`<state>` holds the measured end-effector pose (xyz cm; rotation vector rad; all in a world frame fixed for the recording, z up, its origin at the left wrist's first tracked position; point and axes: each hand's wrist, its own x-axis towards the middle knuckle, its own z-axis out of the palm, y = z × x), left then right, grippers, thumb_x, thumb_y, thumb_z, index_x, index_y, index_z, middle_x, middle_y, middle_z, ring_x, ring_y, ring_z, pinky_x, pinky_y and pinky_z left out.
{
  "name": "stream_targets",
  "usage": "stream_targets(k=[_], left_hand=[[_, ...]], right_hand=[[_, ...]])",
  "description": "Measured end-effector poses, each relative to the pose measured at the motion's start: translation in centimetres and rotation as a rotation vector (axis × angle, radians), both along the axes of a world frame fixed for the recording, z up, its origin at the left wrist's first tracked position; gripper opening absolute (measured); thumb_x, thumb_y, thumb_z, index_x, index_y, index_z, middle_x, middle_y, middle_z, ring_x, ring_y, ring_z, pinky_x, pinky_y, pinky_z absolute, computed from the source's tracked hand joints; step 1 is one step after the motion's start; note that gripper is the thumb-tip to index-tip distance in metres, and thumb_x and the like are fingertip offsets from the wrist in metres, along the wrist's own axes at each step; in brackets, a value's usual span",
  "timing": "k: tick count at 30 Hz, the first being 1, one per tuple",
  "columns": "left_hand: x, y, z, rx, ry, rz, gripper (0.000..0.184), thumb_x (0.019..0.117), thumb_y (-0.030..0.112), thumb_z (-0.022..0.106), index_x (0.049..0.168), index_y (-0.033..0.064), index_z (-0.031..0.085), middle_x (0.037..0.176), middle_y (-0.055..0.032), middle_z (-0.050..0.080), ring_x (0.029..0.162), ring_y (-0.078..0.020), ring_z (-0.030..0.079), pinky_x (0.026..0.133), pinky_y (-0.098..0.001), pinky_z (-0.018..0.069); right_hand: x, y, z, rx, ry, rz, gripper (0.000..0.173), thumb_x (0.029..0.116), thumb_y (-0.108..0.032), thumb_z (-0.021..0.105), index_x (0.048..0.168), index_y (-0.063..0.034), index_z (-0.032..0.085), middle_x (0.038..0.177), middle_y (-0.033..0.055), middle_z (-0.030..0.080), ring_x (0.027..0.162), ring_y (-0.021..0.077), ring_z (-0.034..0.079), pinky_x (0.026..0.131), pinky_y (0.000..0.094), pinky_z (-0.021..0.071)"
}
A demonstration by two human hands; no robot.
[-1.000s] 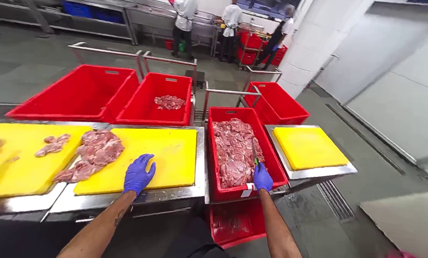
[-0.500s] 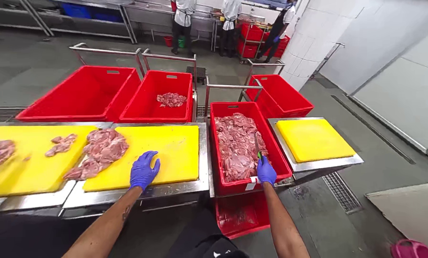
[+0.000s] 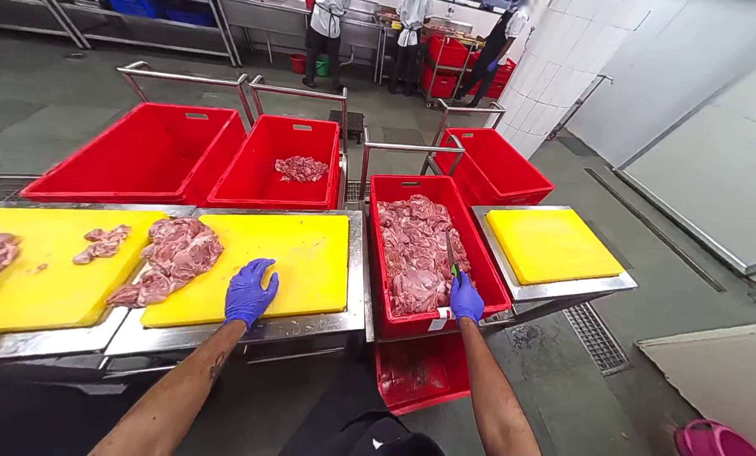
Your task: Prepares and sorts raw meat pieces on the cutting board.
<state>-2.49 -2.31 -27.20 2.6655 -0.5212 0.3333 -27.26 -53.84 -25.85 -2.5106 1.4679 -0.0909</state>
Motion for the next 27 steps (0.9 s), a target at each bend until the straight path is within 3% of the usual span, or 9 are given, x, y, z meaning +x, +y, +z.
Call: stream_targets(k=[6,12,17,21,27], left_hand=[[-0.2,-0.2,0.4,0.020,0.010,0.037,0.043,0.0961,0.042,0.050,0.130,0.0219,0.068,0.139,-0.0065,0.064,0.127,-0.0324,0.061,0.103,-0.0553,0.0488],[0.2,-0.8,0.2,-0.017,-0.009,-0.013,0.052,0.0983,0.052,0.044,0.130,0.0185,0.067,0.140,-0.0110,0.063,0.129,-0.0349,0.060,0.104,-0.0578,0.0476],[-0.4,0.4,0.6,-0.008,-0.003,0.033,0.047,0.0977,0.048,0.048,0.129,0.0197,0.068,0.138,-0.0087,0.065,0.127,-0.0329,0.061,0.104,-0.0559,0.0493],[0.2,-0.5,-0.5,-0.056,-0.020,-0.042,0.060,0.0982,0.058,0.039,0.129,0.0170,0.069,0.137,-0.0125,0.065,0.128,-0.0363,0.060,0.104,-0.0600,0.0470],[-0.2,0.0,0.0,-0.060,0.002,-0.006,0.058,0.1001,0.057,0.037,0.130,0.0189,0.068,0.139,-0.0102,0.064,0.130,-0.0341,0.060,0.106,-0.0580,0.0465]], right_hand=[[0.3,0.0,0.0,-0.032,-0.038,0.008,0.045,0.1063,-0.050,0.038,0.144,-0.0356,0.056,0.104,0.0110,0.077,0.093,0.0345,0.074,0.075,0.0594,0.0556],[-0.2,-0.6,-0.3,-0.043,-0.045,-0.006,0.046,0.1058,-0.049,0.039,0.146,-0.0335,0.056,0.107,0.0107,0.076,0.095,0.0332,0.074,0.077,0.0590,0.0560],[0.7,0.1,-0.3,-0.033,-0.057,0.022,0.047,0.1057,-0.050,0.040,0.146,-0.0332,0.057,0.104,0.0124,0.077,0.092,0.0354,0.074,0.076,0.0613,0.0557],[-0.7,-0.4,-0.2,-0.026,-0.045,-0.019,0.045,0.1041,-0.049,0.040,0.143,-0.0349,0.058,0.100,0.0094,0.077,0.090,0.0330,0.074,0.074,0.0591,0.0565],[-0.1,-0.1,-0.3,-0.030,-0.035,-0.011,0.045,0.1053,-0.051,0.039,0.144,-0.0360,0.057,0.103,0.0100,0.077,0.092,0.0331,0.074,0.075,0.0592,0.0560]])
